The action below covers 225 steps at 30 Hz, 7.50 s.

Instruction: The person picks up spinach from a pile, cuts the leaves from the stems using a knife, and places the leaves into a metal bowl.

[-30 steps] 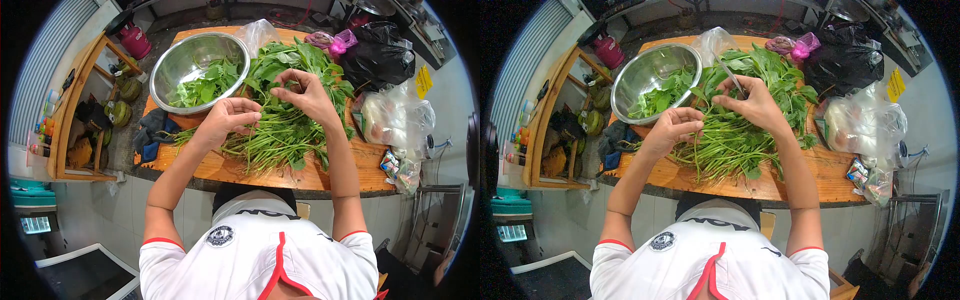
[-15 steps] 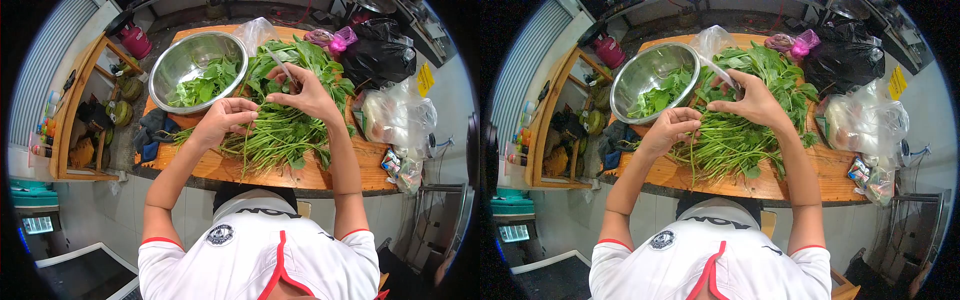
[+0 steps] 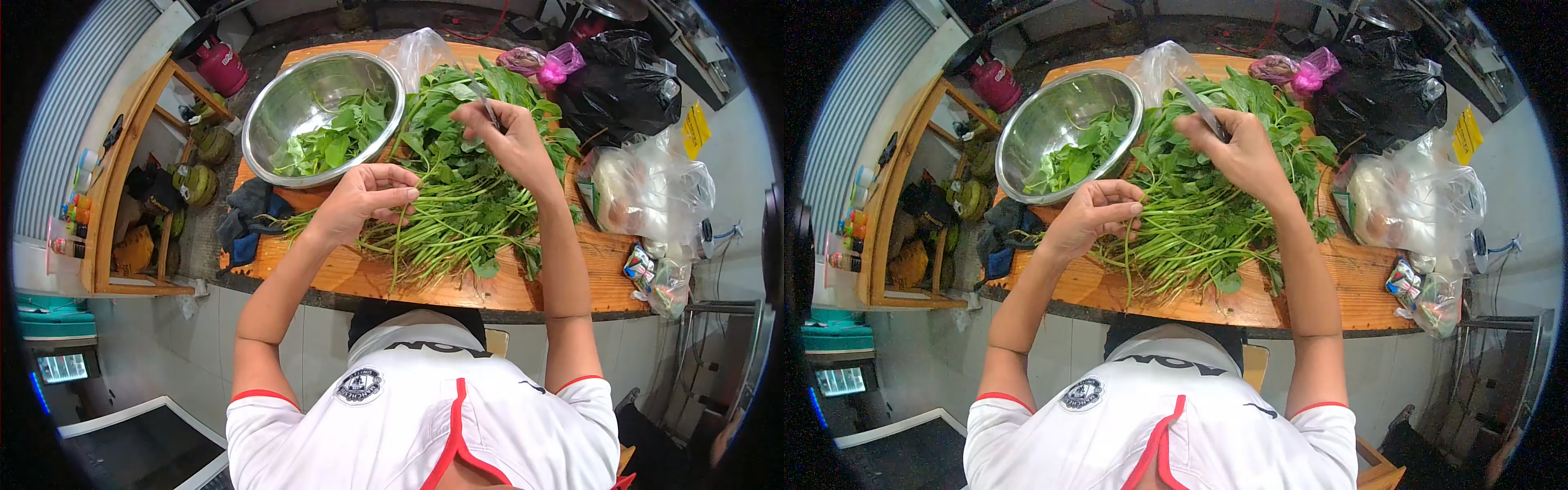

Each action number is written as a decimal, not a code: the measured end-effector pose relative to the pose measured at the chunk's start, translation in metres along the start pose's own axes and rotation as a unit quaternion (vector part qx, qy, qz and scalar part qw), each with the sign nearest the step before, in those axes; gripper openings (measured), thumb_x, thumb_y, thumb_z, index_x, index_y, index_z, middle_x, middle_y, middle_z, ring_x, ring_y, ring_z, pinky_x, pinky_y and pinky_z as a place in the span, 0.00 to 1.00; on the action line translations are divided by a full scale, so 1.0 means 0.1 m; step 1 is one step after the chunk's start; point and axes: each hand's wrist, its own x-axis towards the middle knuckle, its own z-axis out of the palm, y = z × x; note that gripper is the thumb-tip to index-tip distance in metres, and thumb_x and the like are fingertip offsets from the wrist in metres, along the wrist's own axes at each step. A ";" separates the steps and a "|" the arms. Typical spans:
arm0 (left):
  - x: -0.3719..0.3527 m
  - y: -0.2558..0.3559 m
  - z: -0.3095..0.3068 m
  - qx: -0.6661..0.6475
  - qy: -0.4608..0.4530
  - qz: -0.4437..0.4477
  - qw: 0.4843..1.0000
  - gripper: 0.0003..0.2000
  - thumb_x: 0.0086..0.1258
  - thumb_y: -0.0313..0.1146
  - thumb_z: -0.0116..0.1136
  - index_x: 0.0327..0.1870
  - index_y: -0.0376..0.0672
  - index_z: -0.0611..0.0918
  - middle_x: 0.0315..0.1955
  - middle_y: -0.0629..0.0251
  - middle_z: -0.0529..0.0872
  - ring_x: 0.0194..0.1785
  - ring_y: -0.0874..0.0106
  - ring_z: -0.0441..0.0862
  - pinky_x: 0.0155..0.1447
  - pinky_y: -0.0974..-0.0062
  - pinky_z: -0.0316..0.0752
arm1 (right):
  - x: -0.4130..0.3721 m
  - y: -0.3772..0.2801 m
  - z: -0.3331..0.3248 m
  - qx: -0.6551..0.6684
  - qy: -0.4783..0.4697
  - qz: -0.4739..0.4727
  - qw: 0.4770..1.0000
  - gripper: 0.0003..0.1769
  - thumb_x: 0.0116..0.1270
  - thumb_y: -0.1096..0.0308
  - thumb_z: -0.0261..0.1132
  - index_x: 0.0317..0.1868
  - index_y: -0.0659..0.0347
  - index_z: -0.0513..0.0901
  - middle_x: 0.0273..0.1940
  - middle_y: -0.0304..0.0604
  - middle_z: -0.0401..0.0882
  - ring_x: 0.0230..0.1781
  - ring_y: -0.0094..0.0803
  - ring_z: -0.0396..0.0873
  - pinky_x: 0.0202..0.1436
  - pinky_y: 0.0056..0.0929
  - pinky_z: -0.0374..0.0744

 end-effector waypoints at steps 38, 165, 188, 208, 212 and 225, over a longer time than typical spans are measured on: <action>-0.26 0.05 -0.11 -0.109 0.071 0.040 0.991 0.07 0.67 0.29 0.61 0.42 0.41 0.79 0.28 0.72 0.81 0.29 0.83 0.80 0.31 0.85 0.80 | -0.16 -0.30 0.48 -0.116 -0.017 -0.123 0.985 0.21 0.52 0.62 0.76 0.40 0.67 0.81 0.32 0.42 0.74 0.27 0.29 0.70 0.31 0.29 0.70; -0.38 0.16 -0.81 0.062 0.252 0.191 0.947 0.07 0.64 0.26 0.63 0.37 0.31 0.83 0.31 0.61 0.87 0.31 0.77 0.84 0.36 0.83 0.79 | 0.07 -0.28 1.25 0.346 -0.295 0.217 0.864 0.24 0.73 0.58 0.56 0.67 0.49 0.66 0.33 0.28 0.70 0.27 0.13 0.64 0.22 0.13 0.60; -0.57 -0.07 -0.35 0.608 0.110 0.229 0.752 0.10 0.53 0.18 0.61 0.37 0.39 0.83 0.37 0.62 0.83 0.39 0.58 0.81 0.40 0.65 0.77 | 0.11 -0.45 0.41 0.638 -0.297 0.166 0.691 0.29 0.73 0.51 0.52 0.59 0.71 0.61 0.39 0.46 0.70 0.21 0.15 0.63 0.11 0.09 0.63; 0.32 -0.46 0.85 0.667 -0.072 0.352 0.653 0.04 0.59 0.30 0.61 0.30 0.42 0.80 0.25 0.66 0.77 0.33 0.67 0.78 0.33 0.70 0.74 | -0.76 -0.72 -1.59 0.543 -0.112 -0.235 0.798 0.40 0.69 0.66 0.59 0.71 0.68 0.45 0.32 0.35 0.67 0.18 0.19 0.57 0.15 0.15 0.59; 0.44 -0.33 1.08 0.646 -0.075 0.325 0.687 0.05 0.60 0.32 0.62 0.31 0.42 0.80 0.27 0.65 0.78 0.35 0.64 0.78 0.36 0.68 0.75 | -0.73 -0.72 -1.78 0.447 -0.163 -0.253 0.842 0.33 0.76 0.54 0.44 0.73 0.61 0.46 0.36 0.38 0.69 0.20 0.22 0.57 0.23 0.25 0.68; 0.70 0.14 1.09 0.458 -0.029 0.228 0.858 0.06 0.61 0.26 0.63 0.38 0.39 0.85 0.30 0.66 0.85 0.31 0.76 0.82 0.36 0.79 0.74 | -0.73 -0.76 -1.73 0.339 0.013 -0.271 0.901 0.36 0.76 0.44 0.40 0.73 0.61 0.53 0.33 0.38 0.72 0.16 0.17 0.63 0.14 0.14 0.69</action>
